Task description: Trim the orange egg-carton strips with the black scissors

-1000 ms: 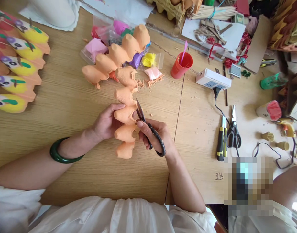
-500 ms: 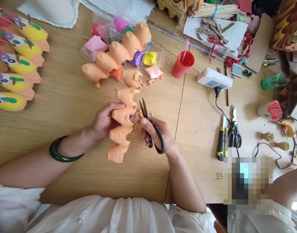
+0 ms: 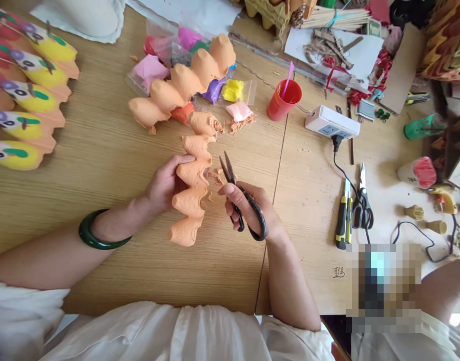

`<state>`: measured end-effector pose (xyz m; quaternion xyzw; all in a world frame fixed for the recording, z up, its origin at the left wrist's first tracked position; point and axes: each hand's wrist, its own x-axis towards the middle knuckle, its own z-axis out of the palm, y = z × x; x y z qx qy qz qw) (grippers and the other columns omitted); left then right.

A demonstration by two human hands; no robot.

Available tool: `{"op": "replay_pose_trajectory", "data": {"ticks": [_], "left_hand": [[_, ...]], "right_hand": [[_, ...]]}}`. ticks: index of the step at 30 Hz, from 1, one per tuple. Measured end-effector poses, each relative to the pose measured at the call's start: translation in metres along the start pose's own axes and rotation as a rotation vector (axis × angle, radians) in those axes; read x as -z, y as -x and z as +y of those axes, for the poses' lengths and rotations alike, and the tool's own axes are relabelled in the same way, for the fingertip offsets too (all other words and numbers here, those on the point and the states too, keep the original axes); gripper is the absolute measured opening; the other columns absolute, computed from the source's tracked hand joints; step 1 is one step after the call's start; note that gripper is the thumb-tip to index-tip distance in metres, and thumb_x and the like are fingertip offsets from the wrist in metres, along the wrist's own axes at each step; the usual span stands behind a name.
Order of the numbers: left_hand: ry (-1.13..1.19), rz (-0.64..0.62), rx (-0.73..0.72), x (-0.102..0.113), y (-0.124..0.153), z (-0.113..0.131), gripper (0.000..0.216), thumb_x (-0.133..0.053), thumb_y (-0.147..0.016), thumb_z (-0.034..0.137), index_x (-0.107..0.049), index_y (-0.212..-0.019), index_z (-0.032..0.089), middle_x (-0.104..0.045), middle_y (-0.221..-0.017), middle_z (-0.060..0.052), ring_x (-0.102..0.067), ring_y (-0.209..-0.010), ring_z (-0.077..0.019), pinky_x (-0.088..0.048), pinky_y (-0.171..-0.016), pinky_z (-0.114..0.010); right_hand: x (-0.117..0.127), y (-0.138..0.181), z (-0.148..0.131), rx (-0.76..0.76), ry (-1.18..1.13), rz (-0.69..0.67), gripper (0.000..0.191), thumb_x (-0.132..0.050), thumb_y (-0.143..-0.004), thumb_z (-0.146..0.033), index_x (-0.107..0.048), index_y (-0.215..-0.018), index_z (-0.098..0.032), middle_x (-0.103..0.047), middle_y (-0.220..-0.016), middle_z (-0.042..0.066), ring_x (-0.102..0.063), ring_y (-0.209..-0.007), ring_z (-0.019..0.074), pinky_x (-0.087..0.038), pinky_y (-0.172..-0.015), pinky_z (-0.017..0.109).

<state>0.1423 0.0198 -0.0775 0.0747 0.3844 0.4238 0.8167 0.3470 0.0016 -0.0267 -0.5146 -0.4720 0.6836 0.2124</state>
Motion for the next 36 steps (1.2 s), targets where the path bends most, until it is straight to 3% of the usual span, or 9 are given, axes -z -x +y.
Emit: {"op": "replay_pose_trajectory", "data": {"ticks": [4, 9, 15, 21, 29, 33, 36], "left_hand": [[-0.030, -0.063, -0.024, -0.006, 0.004, -0.001, 0.027, -0.070, -0.079, 0.042, -0.068, -0.090, 0.018, -0.071, -0.078, -0.005, -0.070, -0.079, -0.0236, -0.058, -0.073, -0.034], [-0.049, -0.118, 0.037, -0.005, 0.002, -0.005, 0.031, -0.069, -0.076, 0.045, -0.074, -0.088, 0.016, -0.072, -0.072, -0.007, -0.072, -0.078, -0.0279, -0.059, -0.069, -0.036], [-0.030, -0.099, 0.048, -0.002, -0.002, -0.004, 0.026, -0.063, -0.081, 0.040, -0.075, -0.083, 0.017, -0.073, -0.071, -0.007, -0.069, -0.067, -0.0243, -0.058, -0.062, -0.035], [0.027, -0.123, 0.054, -0.001, -0.002, -0.003, 0.025, -0.064, -0.083, 0.035, -0.077, -0.087, 0.013, -0.076, -0.079, -0.009, -0.068, -0.068, -0.0213, -0.058, -0.063, -0.031], [0.080, -0.083, 0.053, -0.003, -0.003, -0.003, 0.021, -0.062, -0.086, 0.031, -0.074, -0.081, 0.015, -0.073, -0.073, -0.005, -0.067, -0.063, -0.0158, -0.058, -0.064, -0.026], [0.079, -0.057, 0.068, -0.006, -0.002, 0.000, 0.023, -0.056, -0.088, 0.028, -0.073, -0.081, 0.016, -0.073, -0.075, -0.004, -0.068, -0.066, -0.0160, -0.057, -0.066, -0.027], [0.069, -0.021, 0.049, -0.008, 0.000, 0.002, 0.022, -0.057, -0.087, 0.030, -0.071, -0.078, 0.016, -0.071, -0.070, -0.003, -0.065, -0.062, -0.0152, -0.055, -0.062, -0.026]], "right_hand": [[-0.008, -0.003, 0.007, 0.033, 0.071, 0.049, 0.058, -0.062, -0.092, -0.073, -0.057, -0.073, -0.019, -0.054, -0.063, -0.002, -0.050, -0.049, 0.0084, -0.044, -0.041, 0.022], [-0.016, -0.006, 0.015, 0.119, 0.121, 0.080, 0.052, -0.064, -0.093, -0.069, -0.062, -0.079, -0.019, -0.049, -0.060, -0.005, -0.045, -0.048, 0.0073, -0.040, -0.041, 0.021], [-0.017, -0.009, 0.021, 0.135, 0.146, 0.112, 0.051, -0.065, -0.094, -0.067, -0.062, -0.081, -0.018, -0.048, -0.061, -0.005, -0.039, -0.045, 0.0053, -0.031, -0.039, 0.022], [-0.020, -0.010, 0.022, 0.150, 0.167, 0.167, 0.057, -0.065, -0.092, -0.069, -0.049, -0.067, -0.020, -0.039, -0.058, -0.006, -0.031, -0.049, 0.0053, -0.022, -0.041, 0.023], [-0.020, -0.013, 0.027, 0.159, 0.188, 0.204, 0.058, -0.069, -0.089, -0.069, -0.048, -0.066, -0.020, -0.039, -0.058, -0.005, -0.031, -0.052, 0.0063, -0.020, -0.045, 0.024], [-0.019, -0.014, 0.026, 0.148, 0.192, 0.191, 0.057, -0.066, -0.091, -0.070, -0.053, -0.069, -0.020, -0.038, -0.057, -0.006, -0.030, -0.050, 0.0063, -0.020, -0.044, 0.025], [-0.018, -0.013, 0.024, 0.161, 0.180, 0.199, 0.051, -0.068, -0.090, -0.068, -0.066, -0.085, -0.018, -0.043, -0.060, -0.005, -0.035, -0.051, 0.0071, -0.025, -0.045, 0.024]]}}
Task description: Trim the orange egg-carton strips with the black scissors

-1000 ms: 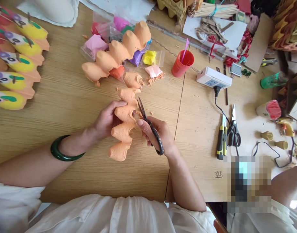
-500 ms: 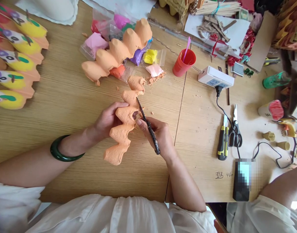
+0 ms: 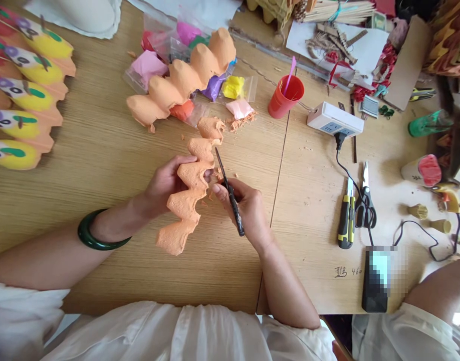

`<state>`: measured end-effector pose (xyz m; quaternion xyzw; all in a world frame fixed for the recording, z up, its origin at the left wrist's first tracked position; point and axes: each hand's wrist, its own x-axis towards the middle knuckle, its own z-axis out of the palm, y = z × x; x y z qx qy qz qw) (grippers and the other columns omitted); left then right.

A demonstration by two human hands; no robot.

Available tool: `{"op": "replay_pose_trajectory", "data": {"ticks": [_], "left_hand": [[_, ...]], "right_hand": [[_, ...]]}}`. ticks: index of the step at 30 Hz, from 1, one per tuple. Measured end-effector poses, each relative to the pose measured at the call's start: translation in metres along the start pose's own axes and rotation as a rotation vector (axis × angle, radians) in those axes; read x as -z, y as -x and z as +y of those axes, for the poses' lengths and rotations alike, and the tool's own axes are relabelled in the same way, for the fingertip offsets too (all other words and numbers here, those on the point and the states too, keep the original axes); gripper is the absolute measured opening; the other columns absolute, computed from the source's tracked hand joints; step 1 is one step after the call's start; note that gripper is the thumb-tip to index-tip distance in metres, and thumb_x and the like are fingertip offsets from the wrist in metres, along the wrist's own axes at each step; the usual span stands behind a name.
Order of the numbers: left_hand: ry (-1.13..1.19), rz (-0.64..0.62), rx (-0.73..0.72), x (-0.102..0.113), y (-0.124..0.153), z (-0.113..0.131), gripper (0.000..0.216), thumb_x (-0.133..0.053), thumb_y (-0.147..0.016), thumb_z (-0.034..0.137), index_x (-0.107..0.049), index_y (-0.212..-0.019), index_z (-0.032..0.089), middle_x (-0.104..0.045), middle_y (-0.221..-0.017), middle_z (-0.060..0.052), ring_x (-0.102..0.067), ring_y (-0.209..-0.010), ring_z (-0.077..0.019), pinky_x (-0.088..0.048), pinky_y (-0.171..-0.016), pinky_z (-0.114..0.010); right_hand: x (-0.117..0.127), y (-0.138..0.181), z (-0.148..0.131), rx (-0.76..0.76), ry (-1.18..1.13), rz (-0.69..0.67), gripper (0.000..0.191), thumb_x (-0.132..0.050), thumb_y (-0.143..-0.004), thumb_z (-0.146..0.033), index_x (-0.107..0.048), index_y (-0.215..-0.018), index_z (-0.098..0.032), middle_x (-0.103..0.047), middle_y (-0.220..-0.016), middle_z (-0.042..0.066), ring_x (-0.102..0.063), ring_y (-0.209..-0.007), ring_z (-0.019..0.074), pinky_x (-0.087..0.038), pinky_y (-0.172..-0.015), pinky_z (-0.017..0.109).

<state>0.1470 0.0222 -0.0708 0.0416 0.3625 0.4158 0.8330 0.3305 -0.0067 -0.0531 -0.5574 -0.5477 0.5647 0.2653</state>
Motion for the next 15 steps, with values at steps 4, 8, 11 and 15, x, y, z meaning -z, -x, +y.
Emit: {"op": "replay_pose_trajectory", "data": {"ticks": [4, 8, 11, 15], "left_hand": [[-0.027, 0.058, -0.144, -0.001, 0.003, -0.003, 0.015, -0.060, -0.088, 0.031, -0.070, -0.085, 0.020, -0.073, -0.077, -0.002, -0.067, -0.068, -0.0159, -0.058, -0.068, -0.027], [-0.076, 0.048, -0.251, 0.000, 0.004, -0.007, 0.015, -0.066, -0.087, 0.033, -0.066, -0.098, 0.022, -0.074, -0.088, -0.002, -0.073, -0.089, -0.0214, -0.060, -0.079, -0.031], [-0.096, 0.001, -0.305, 0.001, 0.002, -0.009, 0.029, -0.074, -0.082, 0.040, -0.064, -0.101, 0.022, -0.075, -0.093, -0.004, -0.072, -0.104, -0.0272, -0.060, -0.086, -0.035], [-0.124, -0.030, -0.416, 0.003, 0.000, -0.011, 0.030, -0.080, -0.079, 0.041, -0.066, -0.098, 0.023, -0.073, -0.098, -0.005, -0.071, -0.103, -0.0260, -0.059, -0.085, -0.034]], "right_hand": [[0.003, 0.001, -0.006, -0.002, -0.037, 0.022, 0.054, -0.070, -0.087, -0.071, -0.069, -0.096, -0.018, -0.048, -0.065, -0.005, -0.042, -0.054, 0.0084, -0.035, -0.047, 0.023], [0.006, 0.002, -0.009, -0.058, -0.074, -0.010, 0.056, -0.066, -0.089, -0.074, -0.067, -0.094, -0.018, -0.045, -0.063, -0.006, -0.042, -0.051, 0.0086, -0.036, -0.044, 0.023], [0.005, 0.003, -0.009, -0.069, -0.077, -0.046, 0.056, -0.066, -0.089, -0.073, -0.069, -0.095, -0.018, -0.046, -0.062, -0.005, -0.043, -0.050, 0.0087, -0.036, -0.044, 0.023], [0.005, 0.004, -0.010, -0.046, -0.010, -0.047, 0.054, -0.075, -0.083, -0.070, -0.070, -0.097, -0.017, -0.052, -0.066, -0.004, -0.045, -0.055, 0.0096, -0.037, -0.049, 0.024]]}}
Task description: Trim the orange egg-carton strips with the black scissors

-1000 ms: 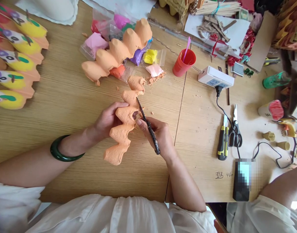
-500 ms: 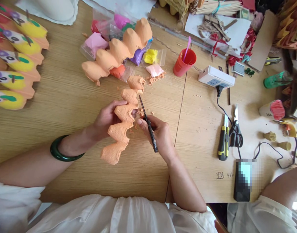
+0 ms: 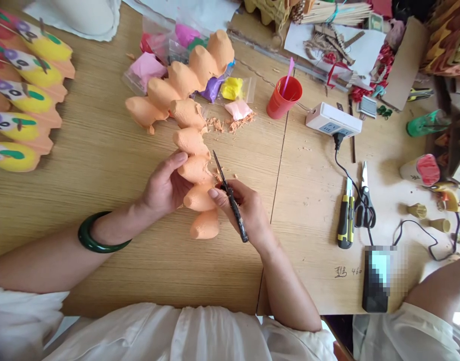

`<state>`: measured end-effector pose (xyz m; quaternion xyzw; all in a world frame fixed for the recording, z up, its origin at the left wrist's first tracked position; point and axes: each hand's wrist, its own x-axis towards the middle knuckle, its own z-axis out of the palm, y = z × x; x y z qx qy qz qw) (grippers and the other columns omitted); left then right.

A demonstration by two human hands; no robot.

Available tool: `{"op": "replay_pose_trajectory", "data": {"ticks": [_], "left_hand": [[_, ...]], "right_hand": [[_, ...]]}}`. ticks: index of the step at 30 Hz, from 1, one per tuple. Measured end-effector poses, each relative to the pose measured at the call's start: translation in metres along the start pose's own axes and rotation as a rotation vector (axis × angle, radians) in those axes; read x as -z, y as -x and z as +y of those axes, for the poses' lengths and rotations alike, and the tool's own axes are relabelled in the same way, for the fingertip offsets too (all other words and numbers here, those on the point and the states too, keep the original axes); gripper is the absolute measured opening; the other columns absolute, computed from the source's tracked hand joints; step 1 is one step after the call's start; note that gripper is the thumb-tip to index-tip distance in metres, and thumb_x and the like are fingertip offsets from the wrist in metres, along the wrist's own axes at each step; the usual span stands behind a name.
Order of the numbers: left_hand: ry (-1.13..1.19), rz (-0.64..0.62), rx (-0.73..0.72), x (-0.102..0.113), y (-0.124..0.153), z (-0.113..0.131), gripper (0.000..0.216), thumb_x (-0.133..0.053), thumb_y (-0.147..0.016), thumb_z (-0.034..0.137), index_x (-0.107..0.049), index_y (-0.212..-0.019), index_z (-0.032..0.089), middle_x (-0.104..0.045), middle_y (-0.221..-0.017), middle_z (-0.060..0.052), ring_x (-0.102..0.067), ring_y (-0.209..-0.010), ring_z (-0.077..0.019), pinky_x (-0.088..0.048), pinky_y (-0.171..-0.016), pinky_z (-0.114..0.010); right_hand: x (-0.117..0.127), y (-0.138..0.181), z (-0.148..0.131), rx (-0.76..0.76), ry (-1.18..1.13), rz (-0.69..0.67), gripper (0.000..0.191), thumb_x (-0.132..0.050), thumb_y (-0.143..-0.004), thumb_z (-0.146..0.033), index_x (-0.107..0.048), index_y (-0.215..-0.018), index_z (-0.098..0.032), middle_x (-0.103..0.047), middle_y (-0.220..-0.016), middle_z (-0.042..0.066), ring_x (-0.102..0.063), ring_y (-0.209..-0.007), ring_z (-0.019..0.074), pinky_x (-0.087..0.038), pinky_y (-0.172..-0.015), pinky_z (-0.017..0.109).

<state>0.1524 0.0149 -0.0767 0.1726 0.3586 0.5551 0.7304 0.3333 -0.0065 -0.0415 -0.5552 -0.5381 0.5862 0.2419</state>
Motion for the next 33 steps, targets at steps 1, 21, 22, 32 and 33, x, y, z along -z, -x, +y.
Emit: {"op": "replay_pose_trajectory", "data": {"ticks": [1, 21, 22, 32, 33], "left_hand": [[-0.003, -0.006, -0.027, 0.000, 0.000, -0.001, 0.028, -0.081, -0.079, 0.039, -0.067, -0.097, 0.023, -0.072, -0.098, -0.004, -0.071, -0.100, -0.0240, -0.058, -0.083, -0.033], [-0.083, -0.049, -0.144, 0.002, 0.009, -0.007, 0.026, -0.083, -0.079, 0.030, -0.078, -0.103, 0.023, -0.073, -0.102, -0.003, -0.063, -0.098, -0.0210, -0.052, -0.094, -0.031], [-0.077, -0.062, -0.113, 0.003, 0.008, -0.006, 0.025, -0.082, -0.079, 0.030, -0.078, -0.103, 0.022, -0.073, -0.102, -0.003, -0.063, -0.099, -0.0217, -0.051, -0.096, -0.032], [0.009, -0.140, -0.016, 0.005, 0.005, -0.002, 0.016, -0.082, -0.078, 0.024, -0.081, -0.094, 0.020, -0.074, -0.087, -0.002, -0.062, -0.083, -0.0164, -0.052, -0.082, -0.028], [0.003, -0.140, -0.015, 0.005, 0.006, -0.003, 0.018, -0.083, -0.077, 0.024, -0.081, -0.095, 0.020, -0.076, -0.090, -0.001, -0.063, -0.085, -0.0168, -0.053, -0.084, -0.029]], "right_hand": [[0.000, 0.000, 0.000, 0.000, 0.030, 0.016, 0.054, -0.076, -0.082, -0.069, -0.070, -0.098, -0.018, -0.052, -0.067, -0.004, -0.046, -0.056, 0.0099, -0.037, -0.050, 0.025], [-0.013, 0.017, -0.005, 0.253, 0.675, 0.263, 0.046, -0.058, -0.099, -0.061, -0.072, -0.099, -0.017, -0.067, -0.072, 0.003, -0.050, -0.058, 0.0131, -0.036, -0.058, 0.026], [-0.013, 0.016, -0.005, 0.252, 0.683, 0.267, 0.045, -0.058, -0.099, -0.060, -0.072, -0.097, -0.017, -0.066, -0.071, 0.003, -0.049, -0.057, 0.0129, -0.035, -0.057, 0.026], [-0.011, 0.018, -0.008, 0.276, 0.772, 0.277, 0.051, -0.053, -0.101, -0.065, -0.070, -0.091, -0.018, -0.066, -0.067, 0.002, -0.049, -0.053, 0.0128, -0.033, -0.055, 0.026], [-0.011, 0.019, -0.008, 0.290, 0.789, 0.287, 0.053, -0.052, -0.101, -0.066, -0.069, -0.088, -0.018, -0.065, -0.065, 0.002, -0.048, -0.052, 0.0126, -0.032, -0.054, 0.027]]}}
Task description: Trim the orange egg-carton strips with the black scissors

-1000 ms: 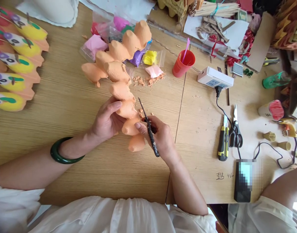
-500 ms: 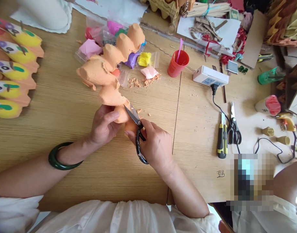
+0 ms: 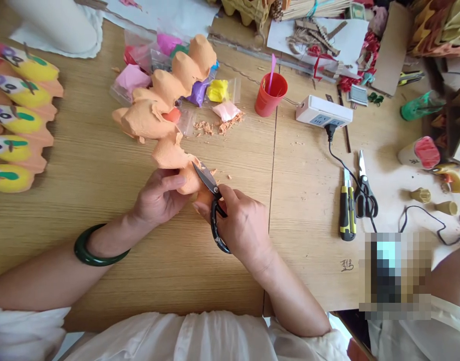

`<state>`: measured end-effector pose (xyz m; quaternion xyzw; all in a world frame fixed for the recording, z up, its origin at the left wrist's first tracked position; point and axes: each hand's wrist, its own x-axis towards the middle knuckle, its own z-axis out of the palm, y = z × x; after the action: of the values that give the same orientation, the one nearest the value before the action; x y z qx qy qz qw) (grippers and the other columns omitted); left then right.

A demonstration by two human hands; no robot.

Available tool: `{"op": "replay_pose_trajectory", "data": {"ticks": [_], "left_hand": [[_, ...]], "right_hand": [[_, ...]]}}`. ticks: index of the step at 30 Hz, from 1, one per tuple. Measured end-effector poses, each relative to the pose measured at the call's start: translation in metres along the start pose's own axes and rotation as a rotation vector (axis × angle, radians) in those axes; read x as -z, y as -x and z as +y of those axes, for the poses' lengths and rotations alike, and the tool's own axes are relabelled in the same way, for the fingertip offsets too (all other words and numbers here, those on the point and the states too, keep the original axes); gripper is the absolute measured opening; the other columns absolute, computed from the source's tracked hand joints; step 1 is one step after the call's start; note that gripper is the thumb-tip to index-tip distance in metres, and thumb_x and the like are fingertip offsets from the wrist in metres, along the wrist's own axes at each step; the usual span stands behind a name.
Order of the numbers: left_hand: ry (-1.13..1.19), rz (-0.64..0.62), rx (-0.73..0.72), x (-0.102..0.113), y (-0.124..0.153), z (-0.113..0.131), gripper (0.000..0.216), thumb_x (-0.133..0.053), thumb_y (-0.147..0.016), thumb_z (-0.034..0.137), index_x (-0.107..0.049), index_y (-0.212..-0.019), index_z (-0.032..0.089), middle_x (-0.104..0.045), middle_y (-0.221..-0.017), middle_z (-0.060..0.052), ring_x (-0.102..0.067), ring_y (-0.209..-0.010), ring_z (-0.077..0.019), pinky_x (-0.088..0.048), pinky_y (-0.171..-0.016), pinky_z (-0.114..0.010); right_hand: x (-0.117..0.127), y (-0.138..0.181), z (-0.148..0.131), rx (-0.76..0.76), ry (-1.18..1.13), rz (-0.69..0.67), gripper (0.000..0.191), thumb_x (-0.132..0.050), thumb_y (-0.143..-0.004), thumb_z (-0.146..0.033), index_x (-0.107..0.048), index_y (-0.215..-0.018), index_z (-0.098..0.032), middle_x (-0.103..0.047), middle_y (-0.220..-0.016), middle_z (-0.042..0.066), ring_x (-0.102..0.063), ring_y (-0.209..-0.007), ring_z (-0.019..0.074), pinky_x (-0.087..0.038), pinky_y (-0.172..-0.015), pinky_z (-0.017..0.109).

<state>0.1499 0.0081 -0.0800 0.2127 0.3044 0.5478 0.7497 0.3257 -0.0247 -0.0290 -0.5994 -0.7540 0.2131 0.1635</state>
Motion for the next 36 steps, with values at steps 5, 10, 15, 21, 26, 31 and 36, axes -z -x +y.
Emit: {"op": "replay_pose_trajectory", "data": {"ticks": [5, 10, 15, 21, 26, 31, 36], "left_hand": [[-0.013, -0.003, 0.007, 0.002, 0.001, -0.001, 0.024, -0.082, -0.079, 0.024, -0.081, -0.102, 0.021, -0.078, -0.098, 0.000, -0.068, -0.094, -0.0161, -0.054, -0.091, -0.026], [-0.006, 0.011, 0.019, 0.001, 0.000, 0.001, 0.018, -0.082, -0.075, 0.021, -0.081, -0.092, 0.020, -0.076, -0.086, 0.000, -0.067, -0.083, -0.0130, -0.055, -0.083, -0.022], [-0.053, 0.040, 0.043, 0.001, -0.001, 0.001, 0.019, -0.082, -0.075, 0.027, -0.078, -0.093, 0.023, -0.075, -0.088, 0.001, -0.068, -0.089, -0.0186, -0.053, -0.088, -0.030], [-0.030, 0.054, 0.085, -0.002, 0.000, 0.004, 0.022, -0.083, -0.069, 0.026, -0.080, -0.091, 0.024, -0.077, -0.091, 0.000, -0.067, -0.091, -0.0207, -0.055, -0.088, -0.032], [-0.062, 0.061, 0.119, -0.001, 0.000, 0.005, 0.020, -0.081, -0.067, 0.026, -0.080, -0.087, 0.026, -0.076, -0.087, 0.001, -0.065, -0.087, -0.0205, -0.054, -0.083, -0.032], [-0.046, 0.068, 0.146, 0.004, -0.001, 0.003, 0.019, -0.084, -0.072, 0.029, -0.078, -0.089, 0.022, -0.075, -0.087, 0.000, -0.065, -0.089, -0.0215, -0.052, -0.082, -0.033], [0.002, 0.046, 0.162, 0.003, -0.004, 0.004, 0.030, -0.084, -0.076, 0.031, -0.076, -0.101, 0.017, -0.078, -0.099, -0.003, -0.070, -0.093, -0.0188, -0.057, -0.086, -0.030]], "right_hand": [[-0.002, 0.003, -0.001, 0.017, 0.077, 0.045, 0.056, -0.051, -0.100, -0.069, -0.063, -0.077, -0.020, -0.060, -0.059, 0.001, -0.044, -0.048, 0.0117, -0.027, -0.052, 0.027], [-0.007, 0.003, -0.001, 0.002, 0.074, 0.060, 0.058, -0.047, -0.102, -0.070, -0.061, -0.075, -0.020, -0.059, -0.057, 0.001, -0.041, -0.047, 0.0110, -0.024, -0.051, 0.027], [-0.007, 0.003, 0.001, 0.008, 0.050, 0.043, 0.057, -0.046, -0.103, -0.068, -0.064, -0.080, -0.019, -0.062, -0.060, 0.002, -0.042, -0.048, 0.0108, -0.026, -0.052, 0.026], [-0.003, -0.001, 0.005, 0.098, 0.196, 0.081, 0.059, -0.046, -0.102, -0.069, -0.071, -0.091, -0.017, -0.067, -0.065, 0.005, -0.049, -0.050, 0.0130, -0.026, -0.051, 0.028], [-0.002, 0.000, 0.003, 0.043, 0.141, 0.032, 0.061, -0.046, -0.100, -0.073, -0.070, -0.089, -0.018, -0.064, -0.064, 0.004, -0.047, -0.051, 0.0132, -0.025, -0.052, 0.028], [-0.001, -0.001, 0.001, -0.061, -0.138, -0.061, 0.060, -0.049, -0.099, -0.073, -0.065, -0.081, -0.018, -0.052, -0.059, -0.001, -0.037, -0.052, 0.0104, -0.027, -0.054, 0.026], [0.002, -0.007, 0.008, -0.152, -0.625, -0.222, 0.056, -0.068, -0.091, -0.067, -0.053, -0.067, -0.019, -0.037, -0.057, -0.006, -0.032, -0.052, 0.0071, -0.024, -0.048, 0.023]]}}
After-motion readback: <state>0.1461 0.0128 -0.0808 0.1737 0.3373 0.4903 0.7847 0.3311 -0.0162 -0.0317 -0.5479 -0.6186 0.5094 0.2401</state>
